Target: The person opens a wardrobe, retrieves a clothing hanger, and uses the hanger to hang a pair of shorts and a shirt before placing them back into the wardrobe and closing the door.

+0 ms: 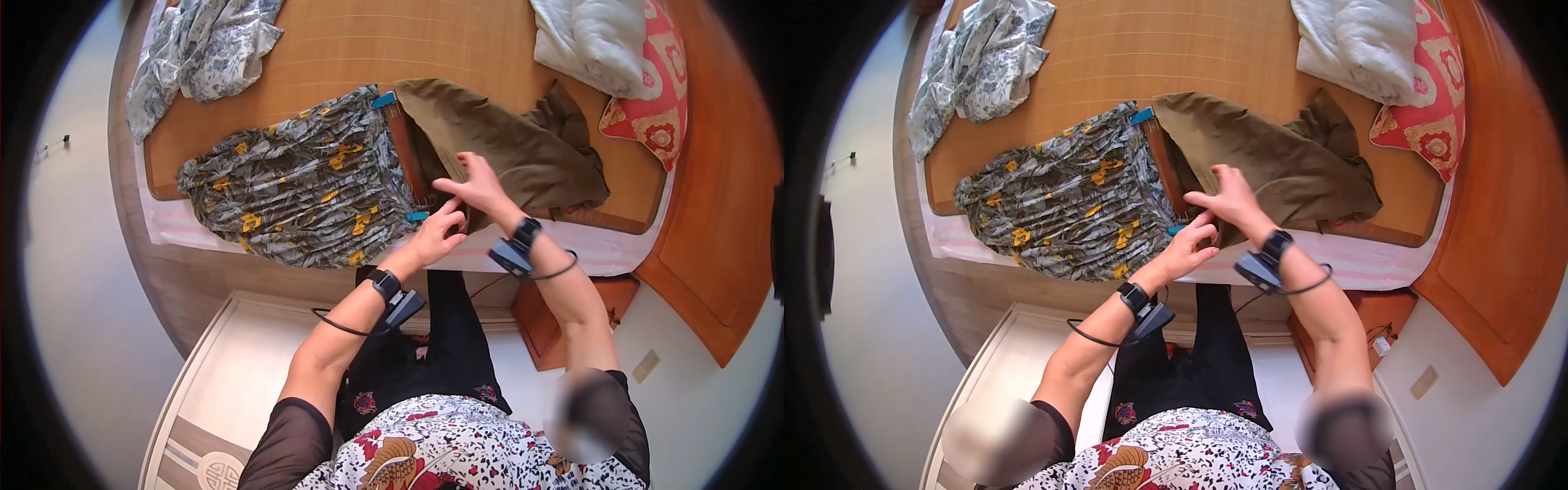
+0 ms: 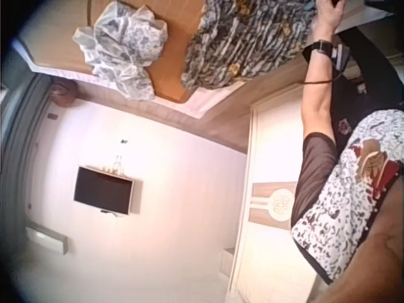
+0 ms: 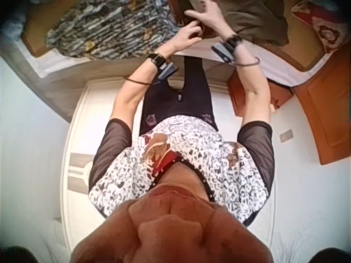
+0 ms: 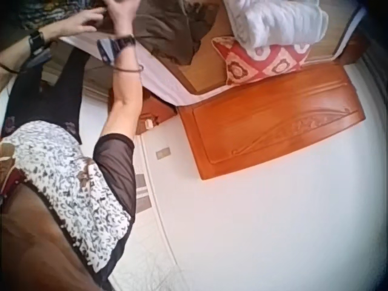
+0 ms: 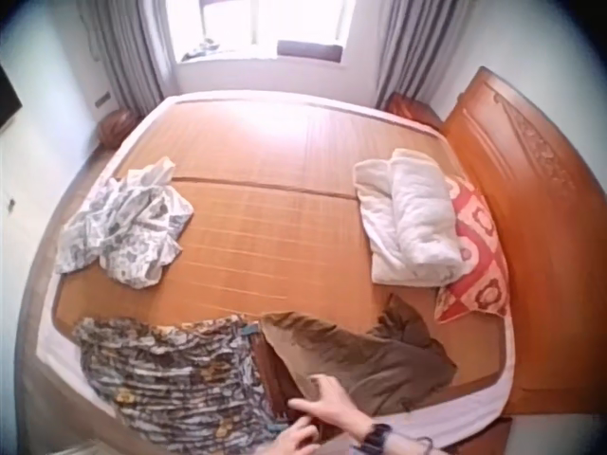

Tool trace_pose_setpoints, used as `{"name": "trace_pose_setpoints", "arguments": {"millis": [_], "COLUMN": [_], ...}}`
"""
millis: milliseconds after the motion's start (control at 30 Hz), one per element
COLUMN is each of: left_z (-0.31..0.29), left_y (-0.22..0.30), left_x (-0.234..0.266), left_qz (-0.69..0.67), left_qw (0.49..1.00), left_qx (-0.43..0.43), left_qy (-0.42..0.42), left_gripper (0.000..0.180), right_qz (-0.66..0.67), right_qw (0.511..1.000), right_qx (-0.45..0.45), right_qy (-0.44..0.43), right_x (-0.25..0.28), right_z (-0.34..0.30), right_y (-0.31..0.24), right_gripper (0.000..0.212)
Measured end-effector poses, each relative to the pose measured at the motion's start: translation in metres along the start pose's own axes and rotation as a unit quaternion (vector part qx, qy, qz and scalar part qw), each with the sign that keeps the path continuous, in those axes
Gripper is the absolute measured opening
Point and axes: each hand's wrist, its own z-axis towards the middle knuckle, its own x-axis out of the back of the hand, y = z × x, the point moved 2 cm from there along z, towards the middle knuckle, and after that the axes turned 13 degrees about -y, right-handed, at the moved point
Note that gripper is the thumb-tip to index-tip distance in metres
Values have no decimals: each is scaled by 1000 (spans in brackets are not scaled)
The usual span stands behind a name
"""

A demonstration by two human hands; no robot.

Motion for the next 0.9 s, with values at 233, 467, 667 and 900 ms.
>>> {"name": "trace_pose_setpoints", "arguments": {"millis": [233, 467, 667, 900], "left_z": [-2, 17, 44, 62], "left_y": [-12, -55, -62, -69], "left_x": [6, 50, 71, 71], "left_qz": [97, 109, 223, 243], "left_qw": [995, 932, 839, 832], "left_qx": [-32, 132, 322, 365], "left_qy": [1, 319, 377, 341], "left_gripper": [17, 37, 72, 61], "right_qz": [-58, 194, 366, 380], "right_qw": [992, 936, 914, 917], "right_qx": [-43, -62, -7, 49], "right_qy": [107, 288, 175, 112], "right_x": [-9, 17, 15, 23], "right_z": [53, 46, 22, 17], "right_y": [7, 70, 58, 45], "right_gripper": [29, 21, 31, 23]}}
